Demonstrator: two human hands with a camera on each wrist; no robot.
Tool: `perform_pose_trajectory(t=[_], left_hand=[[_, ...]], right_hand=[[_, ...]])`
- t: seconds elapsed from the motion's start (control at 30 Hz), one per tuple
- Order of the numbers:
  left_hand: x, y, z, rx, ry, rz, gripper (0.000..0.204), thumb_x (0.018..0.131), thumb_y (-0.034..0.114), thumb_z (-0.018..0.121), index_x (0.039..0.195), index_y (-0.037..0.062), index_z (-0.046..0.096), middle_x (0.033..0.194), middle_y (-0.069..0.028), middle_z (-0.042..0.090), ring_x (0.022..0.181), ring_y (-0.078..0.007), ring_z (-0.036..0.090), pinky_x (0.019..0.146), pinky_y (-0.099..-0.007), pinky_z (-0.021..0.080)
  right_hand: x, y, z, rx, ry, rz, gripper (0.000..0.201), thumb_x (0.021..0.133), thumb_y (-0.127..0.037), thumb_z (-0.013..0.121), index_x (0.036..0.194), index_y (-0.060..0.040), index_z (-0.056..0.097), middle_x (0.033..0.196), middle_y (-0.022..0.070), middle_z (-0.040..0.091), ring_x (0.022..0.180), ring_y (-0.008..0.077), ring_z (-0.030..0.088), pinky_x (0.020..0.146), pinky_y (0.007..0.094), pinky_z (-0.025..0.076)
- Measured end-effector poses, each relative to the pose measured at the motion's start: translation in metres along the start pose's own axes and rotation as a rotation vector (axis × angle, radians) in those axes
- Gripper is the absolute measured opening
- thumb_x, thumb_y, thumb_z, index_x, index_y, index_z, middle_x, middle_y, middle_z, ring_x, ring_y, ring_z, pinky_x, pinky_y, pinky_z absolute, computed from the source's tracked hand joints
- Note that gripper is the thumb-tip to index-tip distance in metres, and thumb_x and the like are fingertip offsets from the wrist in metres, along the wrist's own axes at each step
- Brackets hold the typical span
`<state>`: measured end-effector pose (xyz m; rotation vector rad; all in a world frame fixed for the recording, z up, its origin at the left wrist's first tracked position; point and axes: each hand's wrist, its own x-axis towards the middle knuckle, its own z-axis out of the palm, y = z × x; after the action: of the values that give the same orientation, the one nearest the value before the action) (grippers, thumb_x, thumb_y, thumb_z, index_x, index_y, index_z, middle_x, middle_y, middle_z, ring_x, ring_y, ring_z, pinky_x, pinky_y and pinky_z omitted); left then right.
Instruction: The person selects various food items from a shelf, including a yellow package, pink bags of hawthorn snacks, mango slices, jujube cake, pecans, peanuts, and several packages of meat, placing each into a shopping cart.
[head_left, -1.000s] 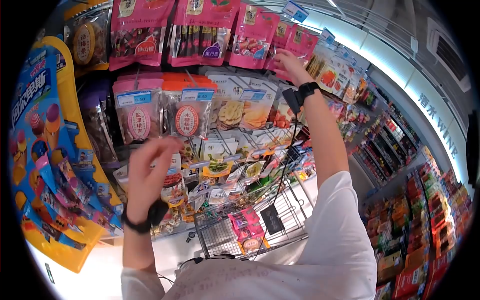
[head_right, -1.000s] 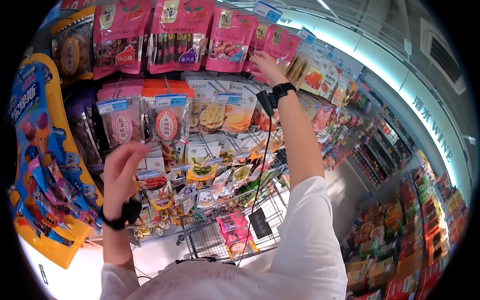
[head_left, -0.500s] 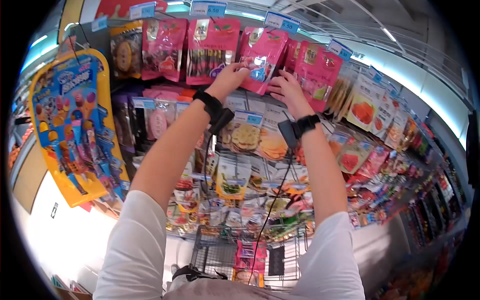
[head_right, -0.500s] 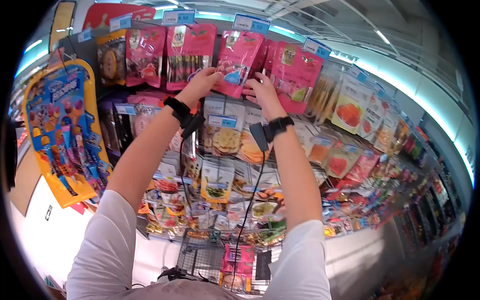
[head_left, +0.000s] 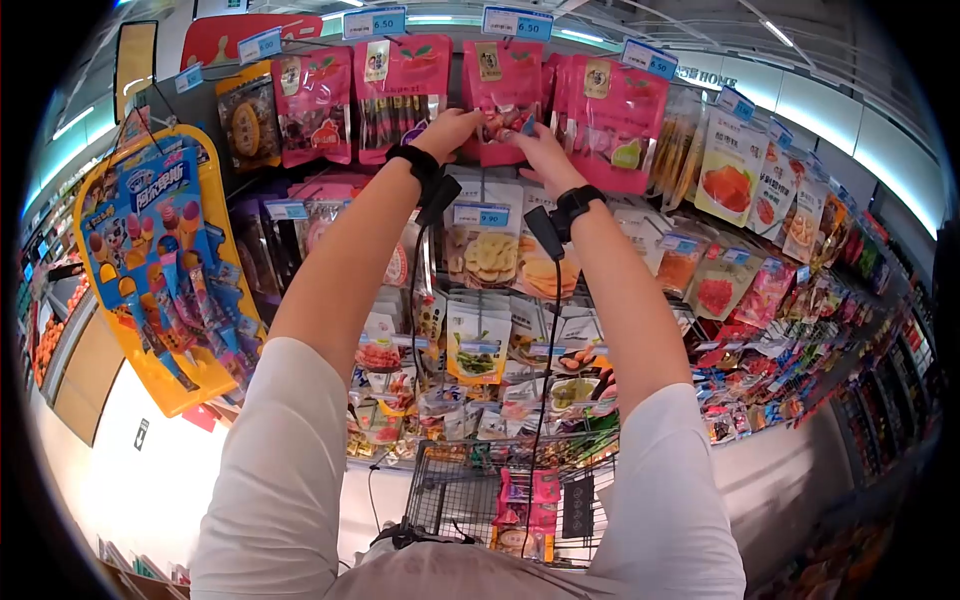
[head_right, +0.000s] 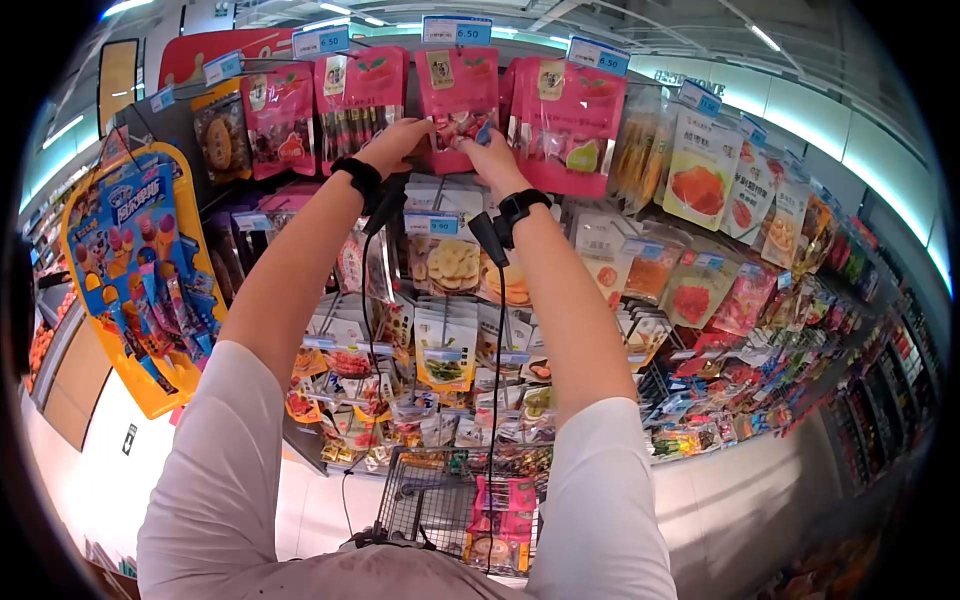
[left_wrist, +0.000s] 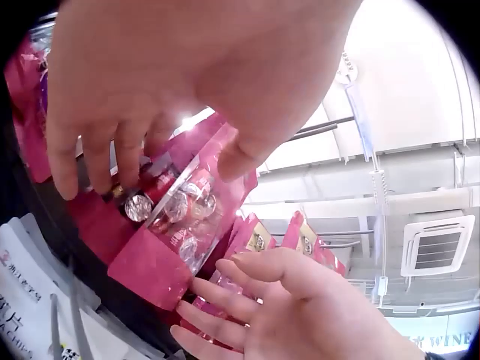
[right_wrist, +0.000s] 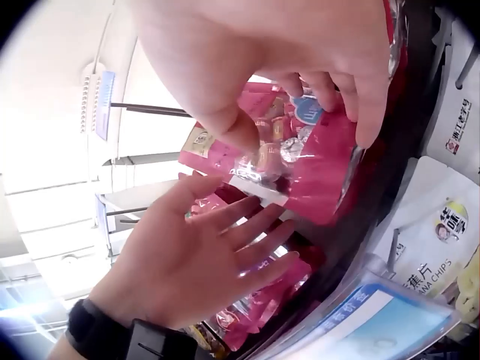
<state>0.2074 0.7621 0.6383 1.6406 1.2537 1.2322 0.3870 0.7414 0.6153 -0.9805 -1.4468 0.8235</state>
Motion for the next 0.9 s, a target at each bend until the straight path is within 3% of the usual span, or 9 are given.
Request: perform_pose_trajectory(t=[0.13,0.27,0.37,0.43,0.53,0.7,0.73,0.8,0.9], left_hand=[[-0.012,0.004,-0.001,-0.009,0.010,0.096,0.042,0.085,0.042,0.059,0.114,0.0115,0.056,0.100,0.0001,0.061,0.090,-0.0138,0.059,0.079,-0.0344,0.044],[0.001,-0.007,-0.005,-0.285,-0.198,0.213,0.038,0.084,0.033,0.064,0.104,0.0015,0.057,0.093,-0.0041,0.061,0.073,-0.0119,0.061,0.057,-0.0255,0.048],[0.006,-0.005,-0.004,-0.013,-0.061,0.187,0.036,0.084,0.032,0.064,0.098,-0.0009,0.061,0.086,-0.0079,0.063,0.072,-0.0165,0.065,0.059,-0.0311,0.052],[0.006,-0.002,-0.003,0.410,-0.014,0.347,0.041,0.084,0.036,0.064,0.089,-0.0041,0.063,0.079,-0.0114,0.064,0.066,-0.0202,0.066,0.057,-0.0351,0.052],[-0.018,0.019,-0.011,0.462,-0.047,0.432,0.047,0.085,0.038,0.063,0.084,-0.0091,0.062,0.071,-0.0134,0.064,0.063,-0.0205,0.065,0.054,-0.0355,0.051],[-0.041,0.023,-0.026,0.269,-0.110,0.582,0.045,0.088,0.035,0.061,0.081,-0.0093,0.061,0.063,-0.0095,0.059,0.061,-0.0163,0.062,0.054,-0.0326,0.050],[-0.059,0.028,-0.030,0.142,-0.153,0.570,0.044,0.089,0.034,0.060,0.079,-0.0086,0.061,0.060,-0.0077,0.057,0.060,-0.0147,0.060,0.053,-0.0314,0.049],[-0.074,0.035,-0.040,0.256,-0.172,0.617,0.043,0.091,0.036,0.059,0.084,-0.0059,0.062,0.064,0.0005,0.055,0.057,-0.0089,0.050,0.051,-0.0271,0.040],[-0.088,0.025,-0.044,0.093,-0.252,0.628,0.037,0.093,0.032,0.056,0.089,-0.0044,0.064,0.071,0.0049,0.057,0.065,-0.0057,0.048,0.056,-0.0236,0.038]], right_hand=[[0.000,-0.004,-0.006,0.040,-0.163,0.001,0.065,0.080,-0.029,0.064,0.136,-0.0083,0.040,0.130,0.0112,0.048,0.119,0.0246,0.046,0.091,0.0396,0.043],[-0.002,-0.005,-0.001,-0.129,-0.171,-0.003,0.073,0.081,-0.029,0.063,0.144,-0.0105,0.033,0.129,0.0120,0.050,0.115,0.0237,0.048,0.088,0.0379,0.044],[-0.005,-0.005,0.009,-0.154,-0.161,-0.015,0.079,0.080,-0.031,0.064,0.147,-0.0109,0.027,0.128,0.0118,0.049,0.112,0.0221,0.048,0.085,0.0364,0.044],[-0.007,-0.006,0.009,-0.156,-0.156,-0.026,0.082,0.080,-0.032,0.065,0.148,-0.0109,0.024,0.127,0.0115,0.050,0.111,0.0214,0.048,0.084,0.0358,0.043],[-0.019,-0.006,0.005,-0.133,-0.136,-0.072,0.080,0.080,-0.031,0.067,0.146,-0.0101,0.027,0.124,0.0102,0.051,0.106,0.0203,0.052,0.084,0.0349,0.044],[-0.104,-0.002,-0.039,-0.363,-0.035,-0.523,0.043,0.087,-0.013,0.061,0.127,-0.0051,0.051,0.116,0.0054,0.059,0.100,0.0135,0.058,0.083,0.0273,0.047],[-0.143,-0.002,-0.047,-0.421,0.029,-0.372,0.037,0.088,-0.011,0.059,0.124,-0.0050,0.053,0.118,0.0058,0.059,0.094,0.0135,0.060,0.077,0.0262,0.047],[-0.211,0.027,-0.056,-0.523,0.153,-0.395,0.023,0.090,-0.009,0.054,0.112,-0.0032,0.061,0.105,0.0068,0.065,0.087,0.0131,0.061,0.072,0.0273,0.047],[-0.324,0.119,-0.081,-0.734,0.202,-0.309,0.015,0.086,-0.003,0.053,0.093,-0.0012,0.066,0.090,0.0110,0.067,0.085,0.0237,0.064,0.076,0.0333,0.048]])
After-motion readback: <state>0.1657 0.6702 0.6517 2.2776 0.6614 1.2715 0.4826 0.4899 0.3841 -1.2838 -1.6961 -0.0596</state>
